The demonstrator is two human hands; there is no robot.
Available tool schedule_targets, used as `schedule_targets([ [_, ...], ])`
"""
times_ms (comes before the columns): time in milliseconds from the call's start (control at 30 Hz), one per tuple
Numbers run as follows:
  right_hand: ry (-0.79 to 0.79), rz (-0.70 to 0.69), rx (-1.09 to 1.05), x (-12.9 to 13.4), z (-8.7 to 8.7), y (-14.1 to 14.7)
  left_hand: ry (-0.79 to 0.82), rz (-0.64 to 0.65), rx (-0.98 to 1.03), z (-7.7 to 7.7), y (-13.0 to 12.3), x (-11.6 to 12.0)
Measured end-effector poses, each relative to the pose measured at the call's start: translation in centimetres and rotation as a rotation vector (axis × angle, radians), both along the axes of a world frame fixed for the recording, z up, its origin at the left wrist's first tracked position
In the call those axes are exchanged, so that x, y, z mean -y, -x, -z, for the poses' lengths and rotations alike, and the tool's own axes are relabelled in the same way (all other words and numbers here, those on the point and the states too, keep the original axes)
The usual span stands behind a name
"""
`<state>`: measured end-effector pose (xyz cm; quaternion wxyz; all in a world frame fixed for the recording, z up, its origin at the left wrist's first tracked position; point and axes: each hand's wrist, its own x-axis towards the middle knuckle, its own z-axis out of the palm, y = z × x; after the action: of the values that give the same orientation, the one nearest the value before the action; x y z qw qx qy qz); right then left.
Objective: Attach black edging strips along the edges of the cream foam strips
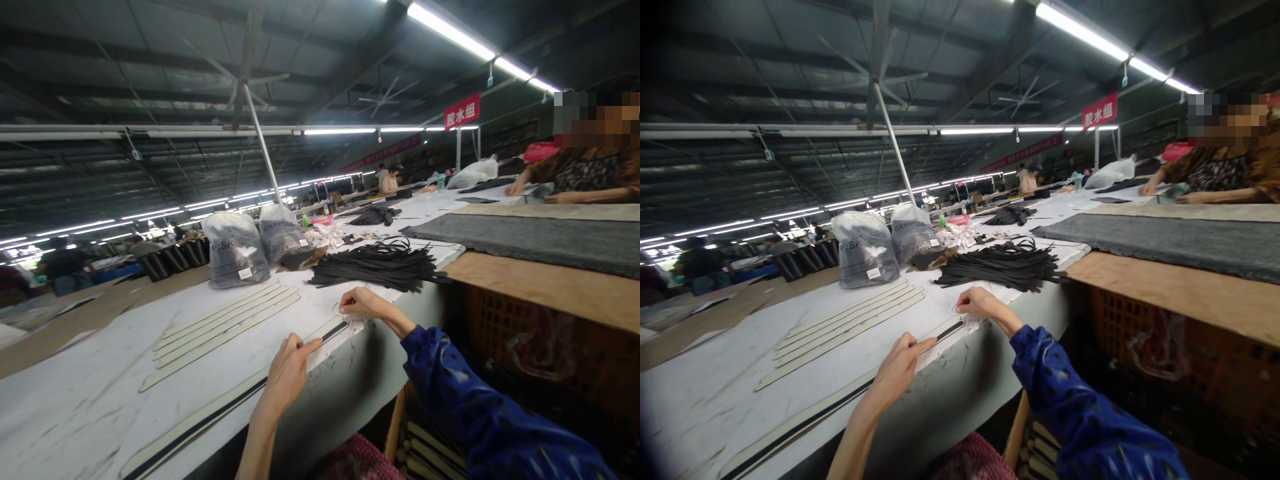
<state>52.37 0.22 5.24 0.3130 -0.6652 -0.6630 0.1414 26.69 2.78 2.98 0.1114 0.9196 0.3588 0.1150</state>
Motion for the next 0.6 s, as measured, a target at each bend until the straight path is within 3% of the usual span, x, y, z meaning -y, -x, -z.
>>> schedule_targets([
  [100, 0.029, -0.095, -0.054, 0.2, 0.7, 0.7, -0.012, 0.001, 0.014, 0.3, 0.0, -0.1],
  [267, 0.075, -0.093, -0.059, 0.2, 0.7, 0.9, -0.022, 0.020, 0.107, 0.9, 0.1, -0.3],
  [400, -0.104, -0.003, 0.014, -0.2, 0.0, 1.0, -0.049, 0.021, 0.138, 1.1, 0.0, -0.2],
  [433, -0.138, -0.035, 0.055, -0.2, -0.1, 1.4, -0.059, 0.016, 0.135, 1.0, 0.0, -0.1],
  [500, -0.136, -0.233, 0.133, -0.4, 0.1, 2.4, -0.065, 0.013, 0.146, 0.9, 0.1, 0.4],
  [600, -0.063, -0.462, 0.177, -0.8, 0.6, 3.8, -0.015, 0.019, 0.305, 0.5, 0.8, 1.4],
])
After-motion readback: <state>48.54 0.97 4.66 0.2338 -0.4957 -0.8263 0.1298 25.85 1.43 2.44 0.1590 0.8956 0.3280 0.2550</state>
